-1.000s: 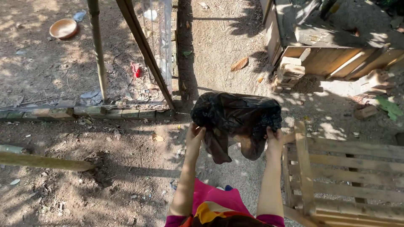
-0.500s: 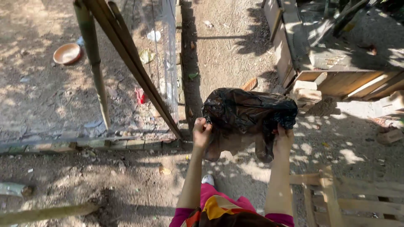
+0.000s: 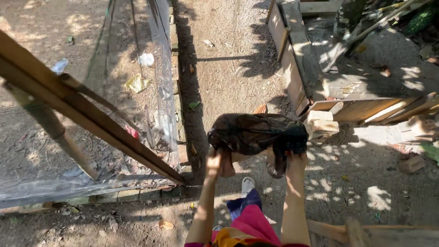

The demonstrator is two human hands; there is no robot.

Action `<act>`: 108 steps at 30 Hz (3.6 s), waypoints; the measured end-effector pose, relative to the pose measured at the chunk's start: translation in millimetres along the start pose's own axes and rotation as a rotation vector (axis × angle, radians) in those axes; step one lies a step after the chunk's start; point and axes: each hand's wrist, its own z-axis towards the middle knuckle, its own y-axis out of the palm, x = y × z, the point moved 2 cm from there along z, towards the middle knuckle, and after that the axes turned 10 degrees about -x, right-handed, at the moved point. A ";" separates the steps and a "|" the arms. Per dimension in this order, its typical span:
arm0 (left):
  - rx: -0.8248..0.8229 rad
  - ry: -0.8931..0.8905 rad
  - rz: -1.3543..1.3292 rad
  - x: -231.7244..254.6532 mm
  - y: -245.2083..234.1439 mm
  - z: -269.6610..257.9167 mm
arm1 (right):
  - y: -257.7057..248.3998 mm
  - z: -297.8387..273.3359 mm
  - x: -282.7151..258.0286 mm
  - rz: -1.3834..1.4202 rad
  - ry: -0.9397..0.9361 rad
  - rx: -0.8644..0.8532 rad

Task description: Gathering fallen leaves into a plastic bag to feed animals.

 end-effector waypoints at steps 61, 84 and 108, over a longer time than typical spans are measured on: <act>0.047 -0.344 -0.430 -102.8 -62.9 1132.0 | 493.0 1084.4 113.6 -0.055 0.082 -0.202; 0.158 -0.127 -0.637 -9.7 -162.7 1582.3 | 748.0 1422.0 212.3 0.064 -0.024 -0.317; 0.259 0.095 0.464 -72.4 -148.0 2011.7 | 901.5 1881.6 251.2 -0.781 -0.272 -0.308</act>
